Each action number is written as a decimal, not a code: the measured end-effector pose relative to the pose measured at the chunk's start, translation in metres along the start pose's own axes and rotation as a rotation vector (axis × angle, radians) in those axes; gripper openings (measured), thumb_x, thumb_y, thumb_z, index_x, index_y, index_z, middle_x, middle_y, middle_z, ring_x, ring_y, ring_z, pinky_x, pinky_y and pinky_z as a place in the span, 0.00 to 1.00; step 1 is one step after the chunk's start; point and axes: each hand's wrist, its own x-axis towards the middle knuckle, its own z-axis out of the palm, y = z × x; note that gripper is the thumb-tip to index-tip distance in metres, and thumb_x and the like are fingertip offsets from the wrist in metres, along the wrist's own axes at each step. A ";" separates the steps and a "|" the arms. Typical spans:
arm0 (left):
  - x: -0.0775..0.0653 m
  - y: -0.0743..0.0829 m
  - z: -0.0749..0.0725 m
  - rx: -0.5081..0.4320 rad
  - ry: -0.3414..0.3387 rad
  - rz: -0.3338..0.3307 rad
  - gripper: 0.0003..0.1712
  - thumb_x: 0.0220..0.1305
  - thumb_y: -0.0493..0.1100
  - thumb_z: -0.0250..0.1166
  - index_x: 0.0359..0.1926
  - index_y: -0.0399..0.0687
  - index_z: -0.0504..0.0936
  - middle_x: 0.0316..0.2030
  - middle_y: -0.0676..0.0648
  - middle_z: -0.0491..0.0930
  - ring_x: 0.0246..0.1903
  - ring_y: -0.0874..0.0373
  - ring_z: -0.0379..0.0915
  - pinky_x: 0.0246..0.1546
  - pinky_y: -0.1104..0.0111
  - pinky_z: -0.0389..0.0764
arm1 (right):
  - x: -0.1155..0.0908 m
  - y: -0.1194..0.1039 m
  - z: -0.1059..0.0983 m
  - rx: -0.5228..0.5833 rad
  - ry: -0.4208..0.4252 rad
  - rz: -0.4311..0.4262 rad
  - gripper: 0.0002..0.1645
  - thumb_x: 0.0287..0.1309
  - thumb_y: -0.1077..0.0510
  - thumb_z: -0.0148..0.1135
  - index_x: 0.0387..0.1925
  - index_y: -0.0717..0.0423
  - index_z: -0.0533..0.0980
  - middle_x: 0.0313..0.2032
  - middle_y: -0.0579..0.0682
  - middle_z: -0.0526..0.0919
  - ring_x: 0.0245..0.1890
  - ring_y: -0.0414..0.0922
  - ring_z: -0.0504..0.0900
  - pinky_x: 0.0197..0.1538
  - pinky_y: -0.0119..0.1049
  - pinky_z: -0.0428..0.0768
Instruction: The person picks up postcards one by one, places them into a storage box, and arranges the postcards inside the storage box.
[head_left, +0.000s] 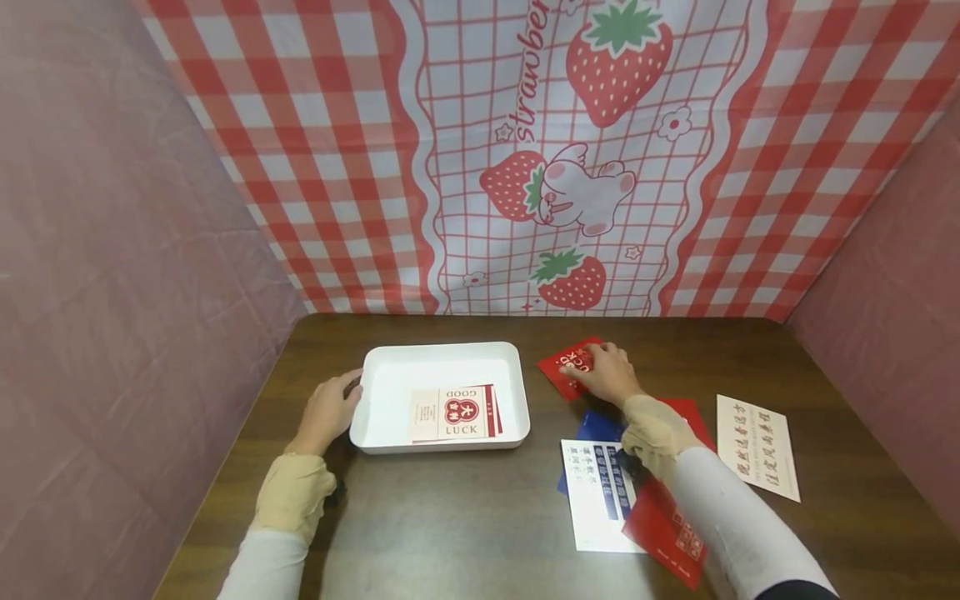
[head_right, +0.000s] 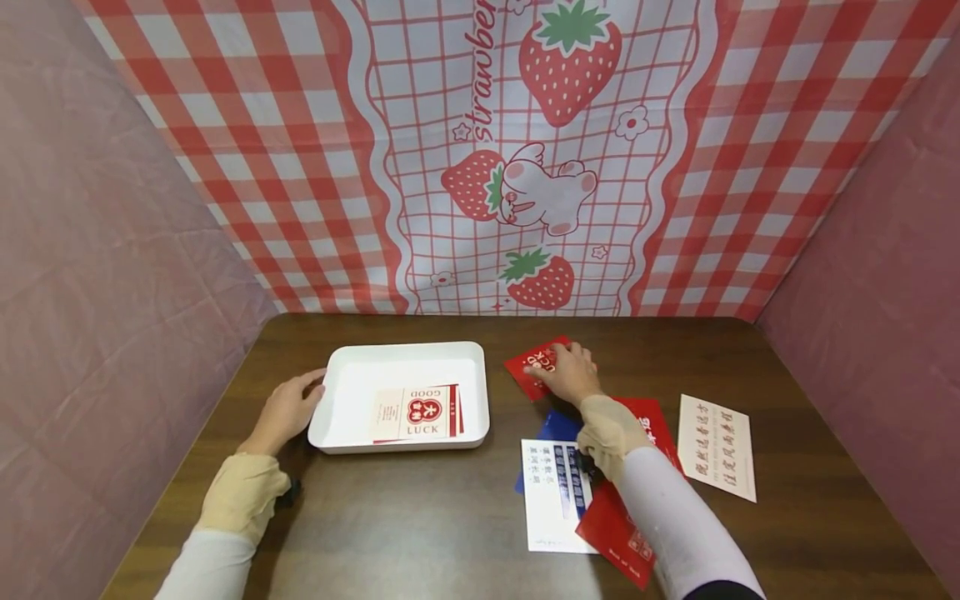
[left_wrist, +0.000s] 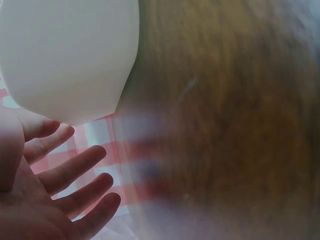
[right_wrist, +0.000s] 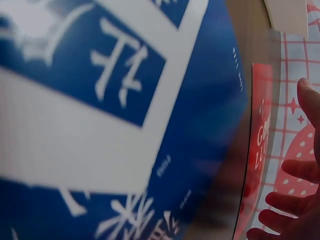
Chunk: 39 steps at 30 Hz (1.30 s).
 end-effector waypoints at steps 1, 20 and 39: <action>0.000 0.000 0.000 0.000 -0.001 0.000 0.24 0.71 0.41 0.53 0.64 0.39 0.73 0.59 0.31 0.75 0.60 0.33 0.69 0.63 0.43 0.68 | 0.000 0.001 0.000 -0.004 -0.008 0.004 0.46 0.56 0.35 0.63 0.63 0.66 0.68 0.59 0.73 0.68 0.59 0.68 0.66 0.60 0.64 0.69; -0.001 -0.002 0.001 -0.016 0.024 0.033 0.23 0.70 0.41 0.54 0.65 0.43 0.74 0.59 0.31 0.75 0.60 0.33 0.70 0.63 0.43 0.69 | 0.001 0.013 -0.006 -0.038 -0.127 0.131 0.58 0.53 0.31 0.63 0.70 0.67 0.56 0.63 0.77 0.59 0.65 0.72 0.58 0.64 0.68 0.62; 0.003 -0.003 0.000 -0.012 0.026 0.051 0.23 0.70 0.42 0.54 0.64 0.43 0.74 0.59 0.32 0.76 0.60 0.34 0.71 0.62 0.43 0.70 | 0.007 0.013 -0.009 -0.074 -0.134 0.125 0.61 0.46 0.34 0.71 0.69 0.67 0.57 0.57 0.74 0.65 0.60 0.69 0.63 0.61 0.65 0.67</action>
